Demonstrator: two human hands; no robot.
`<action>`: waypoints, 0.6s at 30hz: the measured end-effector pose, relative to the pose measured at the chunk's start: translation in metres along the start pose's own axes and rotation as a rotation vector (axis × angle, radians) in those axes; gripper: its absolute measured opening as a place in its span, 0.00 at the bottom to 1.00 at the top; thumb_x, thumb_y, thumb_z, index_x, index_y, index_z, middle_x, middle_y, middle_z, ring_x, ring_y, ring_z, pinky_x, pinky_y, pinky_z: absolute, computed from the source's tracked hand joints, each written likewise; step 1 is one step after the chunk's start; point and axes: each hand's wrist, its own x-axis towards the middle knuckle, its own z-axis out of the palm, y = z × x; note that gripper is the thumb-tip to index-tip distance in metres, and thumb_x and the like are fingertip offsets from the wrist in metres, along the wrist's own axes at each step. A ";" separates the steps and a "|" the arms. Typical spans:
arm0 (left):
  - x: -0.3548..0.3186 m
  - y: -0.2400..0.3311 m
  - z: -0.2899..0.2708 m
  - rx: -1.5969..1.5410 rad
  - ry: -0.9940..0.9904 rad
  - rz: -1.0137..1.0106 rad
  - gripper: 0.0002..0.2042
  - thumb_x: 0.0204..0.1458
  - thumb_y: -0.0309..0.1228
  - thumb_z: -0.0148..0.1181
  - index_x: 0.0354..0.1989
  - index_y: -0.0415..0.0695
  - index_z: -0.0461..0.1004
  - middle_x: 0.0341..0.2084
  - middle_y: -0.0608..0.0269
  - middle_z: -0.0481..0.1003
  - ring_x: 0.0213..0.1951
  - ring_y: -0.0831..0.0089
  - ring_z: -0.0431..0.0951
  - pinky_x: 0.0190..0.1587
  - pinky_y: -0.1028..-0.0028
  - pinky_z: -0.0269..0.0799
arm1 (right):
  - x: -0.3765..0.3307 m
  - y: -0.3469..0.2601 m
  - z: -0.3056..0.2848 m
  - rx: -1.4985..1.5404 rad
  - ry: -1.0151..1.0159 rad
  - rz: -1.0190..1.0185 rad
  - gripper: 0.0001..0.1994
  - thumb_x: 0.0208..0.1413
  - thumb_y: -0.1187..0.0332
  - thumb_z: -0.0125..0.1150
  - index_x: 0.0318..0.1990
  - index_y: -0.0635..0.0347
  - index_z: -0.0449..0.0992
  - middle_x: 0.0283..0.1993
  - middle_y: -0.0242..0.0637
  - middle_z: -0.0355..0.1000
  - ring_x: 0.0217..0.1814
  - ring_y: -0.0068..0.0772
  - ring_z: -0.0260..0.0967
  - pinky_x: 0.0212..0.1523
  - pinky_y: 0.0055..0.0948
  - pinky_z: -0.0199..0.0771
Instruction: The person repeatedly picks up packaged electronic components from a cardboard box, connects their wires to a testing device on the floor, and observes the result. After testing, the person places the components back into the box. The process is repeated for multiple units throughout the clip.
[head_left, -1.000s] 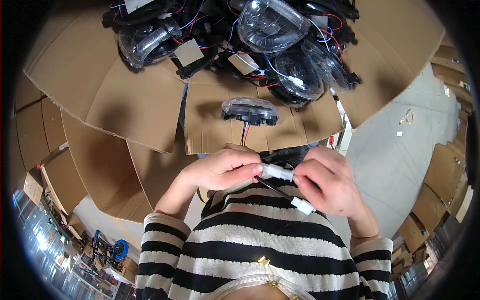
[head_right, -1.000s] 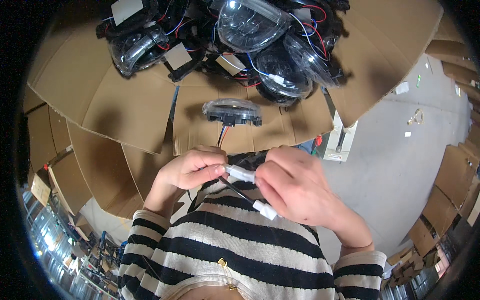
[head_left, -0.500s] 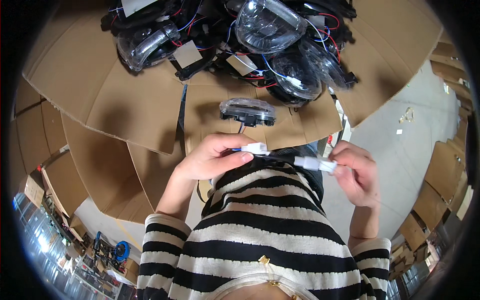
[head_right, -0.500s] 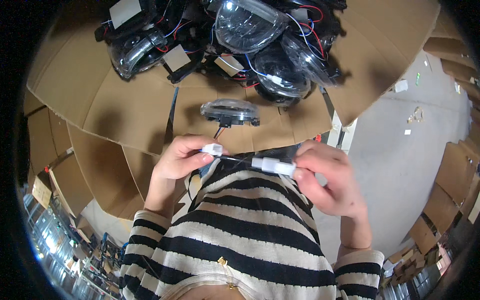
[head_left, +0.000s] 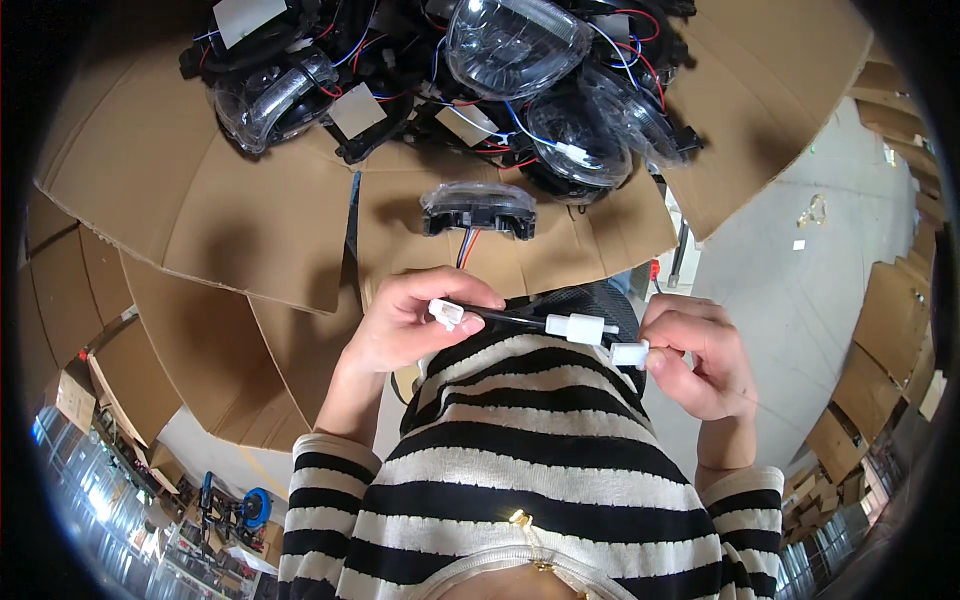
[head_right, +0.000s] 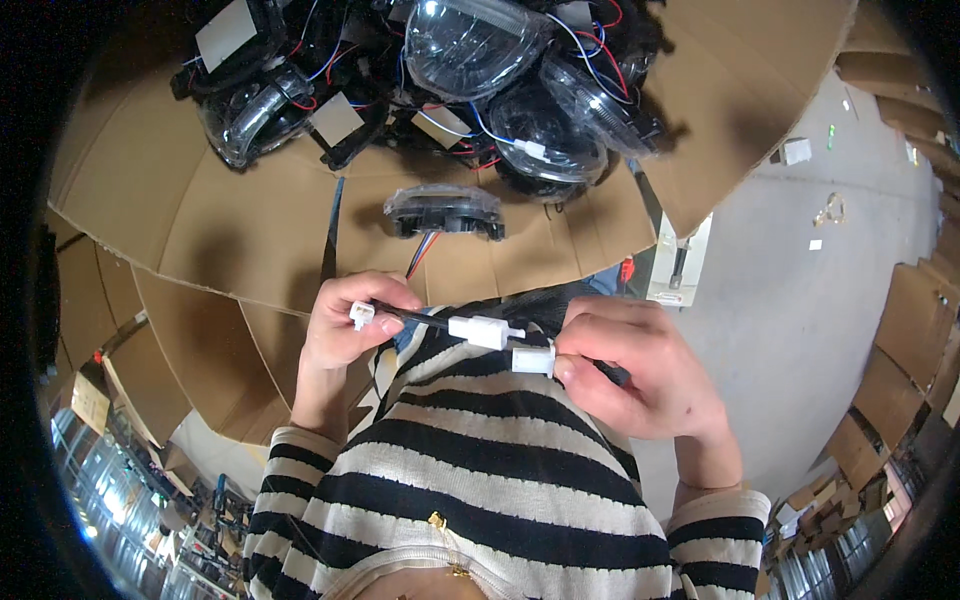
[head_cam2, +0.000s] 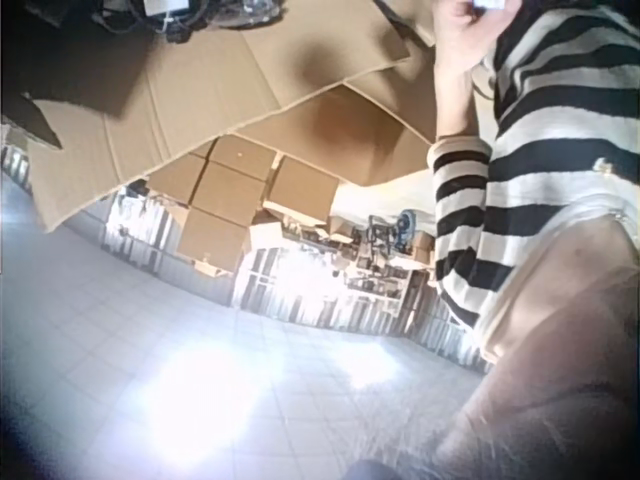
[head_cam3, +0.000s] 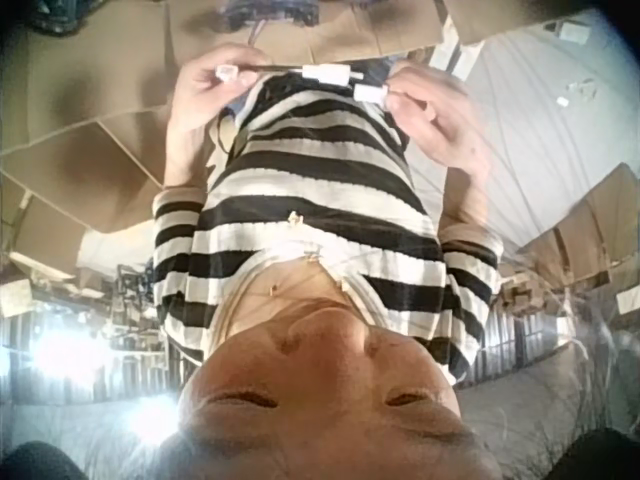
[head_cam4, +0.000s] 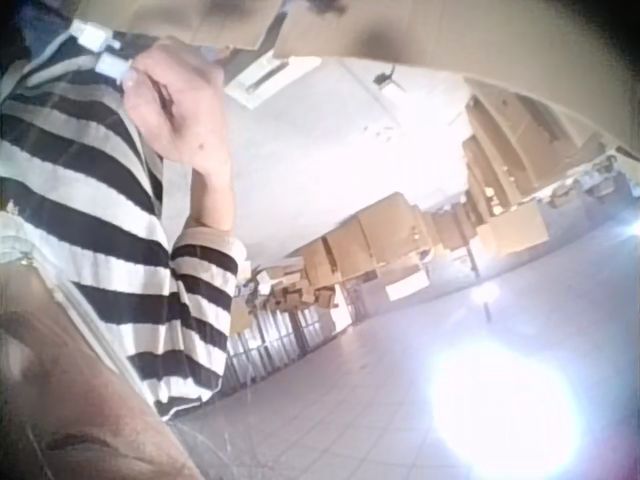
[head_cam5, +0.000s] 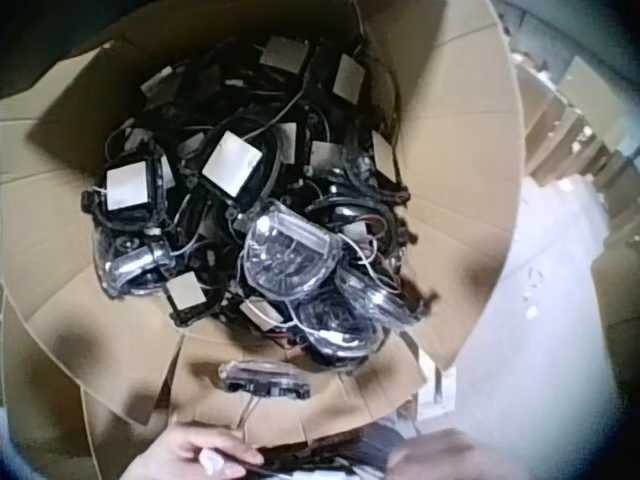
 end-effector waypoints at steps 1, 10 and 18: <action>0.000 -0.001 0.000 -0.001 0.002 0.023 0.07 0.42 0.19 0.54 0.32 0.37 0.71 0.26 0.64 0.72 0.29 0.79 0.70 0.32 0.81 0.63 | 0.000 0.000 0.000 -0.010 0.006 -0.002 0.01 0.38 0.79 0.50 0.22 0.67 0.67 0.18 0.38 0.60 0.18 0.34 0.56 0.18 0.28 0.54; 0.003 0.001 -0.001 0.277 -0.033 0.099 0.01 0.44 0.20 0.52 0.25 0.37 0.70 0.18 0.64 0.70 0.22 0.77 0.66 0.25 0.79 0.59 | 0.005 -0.001 0.003 -0.145 0.044 -0.076 0.02 0.36 0.79 0.52 0.21 0.64 0.67 0.18 0.36 0.60 0.18 0.33 0.57 0.18 0.28 0.55; 0.007 0.000 -0.006 0.310 -0.146 0.104 0.06 0.47 0.24 0.48 0.21 0.39 0.66 0.14 0.65 0.68 0.20 0.73 0.64 0.25 0.76 0.59 | 0.012 -0.002 0.007 -0.216 0.004 -0.146 0.04 0.34 0.78 0.55 0.21 0.62 0.67 0.18 0.36 0.59 0.19 0.34 0.58 0.18 0.28 0.56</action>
